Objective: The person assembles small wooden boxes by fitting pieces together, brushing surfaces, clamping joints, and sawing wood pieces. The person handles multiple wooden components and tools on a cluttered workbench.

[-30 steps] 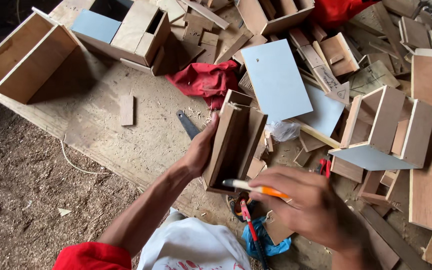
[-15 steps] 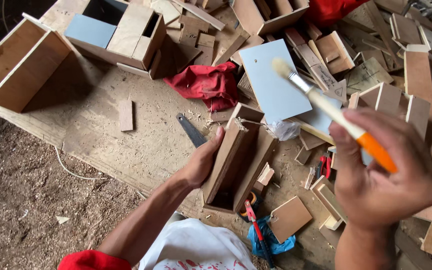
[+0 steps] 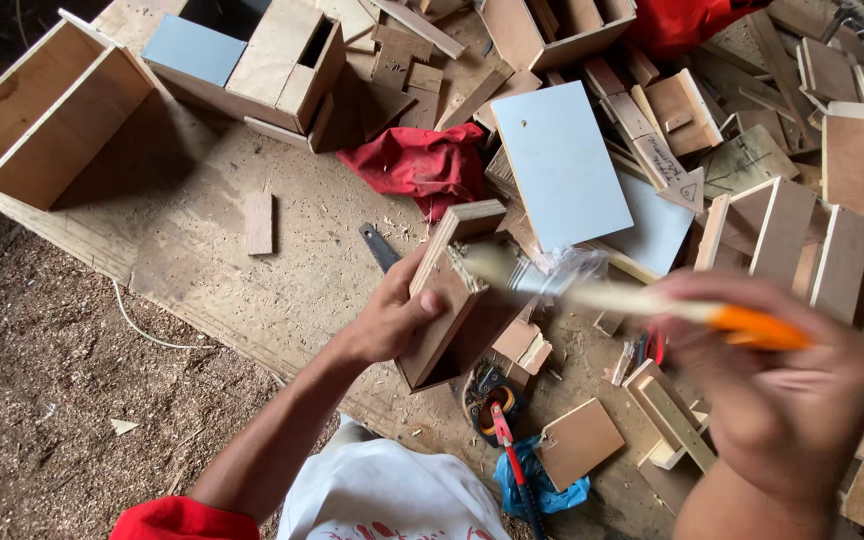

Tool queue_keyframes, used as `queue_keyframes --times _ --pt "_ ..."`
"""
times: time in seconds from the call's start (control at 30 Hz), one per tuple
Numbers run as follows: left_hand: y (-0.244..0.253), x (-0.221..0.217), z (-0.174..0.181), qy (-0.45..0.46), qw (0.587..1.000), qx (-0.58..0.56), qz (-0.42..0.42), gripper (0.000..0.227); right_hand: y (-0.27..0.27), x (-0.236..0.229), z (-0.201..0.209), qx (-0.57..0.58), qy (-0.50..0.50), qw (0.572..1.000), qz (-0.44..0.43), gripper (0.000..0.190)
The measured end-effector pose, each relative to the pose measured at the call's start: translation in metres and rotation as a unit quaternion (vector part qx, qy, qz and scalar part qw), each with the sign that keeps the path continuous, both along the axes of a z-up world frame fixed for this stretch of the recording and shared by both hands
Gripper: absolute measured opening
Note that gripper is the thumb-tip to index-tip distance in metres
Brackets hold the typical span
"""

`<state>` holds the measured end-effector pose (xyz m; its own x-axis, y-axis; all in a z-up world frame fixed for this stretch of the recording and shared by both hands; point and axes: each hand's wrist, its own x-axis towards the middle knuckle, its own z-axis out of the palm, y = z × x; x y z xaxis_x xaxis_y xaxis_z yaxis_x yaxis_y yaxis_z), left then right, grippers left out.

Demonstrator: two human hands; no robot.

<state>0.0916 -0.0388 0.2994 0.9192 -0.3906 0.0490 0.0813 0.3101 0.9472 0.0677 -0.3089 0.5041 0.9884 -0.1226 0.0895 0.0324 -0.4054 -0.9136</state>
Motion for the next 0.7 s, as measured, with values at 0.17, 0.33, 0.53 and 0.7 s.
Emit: queue_keyframes --times 0.17,0.33,0.53,0.7 --pt "0.004 0.004 0.035 -0.110 0.988 0.105 -0.007 0.110 -0.016 -0.006 -0.014 0.037 -0.117 0.991 0.051 0.007" --pt "0.005 0.002 0.053 -0.111 0.988 0.111 -0.005 0.105 -0.024 -0.018 -0.024 0.058 -0.106 0.992 0.041 0.009" --pt "0.007 -0.004 0.053 -0.129 0.981 0.142 0.008 0.101 -0.016 -0.021 -0.012 0.037 -0.149 0.986 0.067 0.012" --pt "0.010 -0.006 0.054 -0.124 0.981 0.147 0.007 0.099 -0.016 -0.015 -0.001 0.096 -0.121 0.984 0.091 0.011"
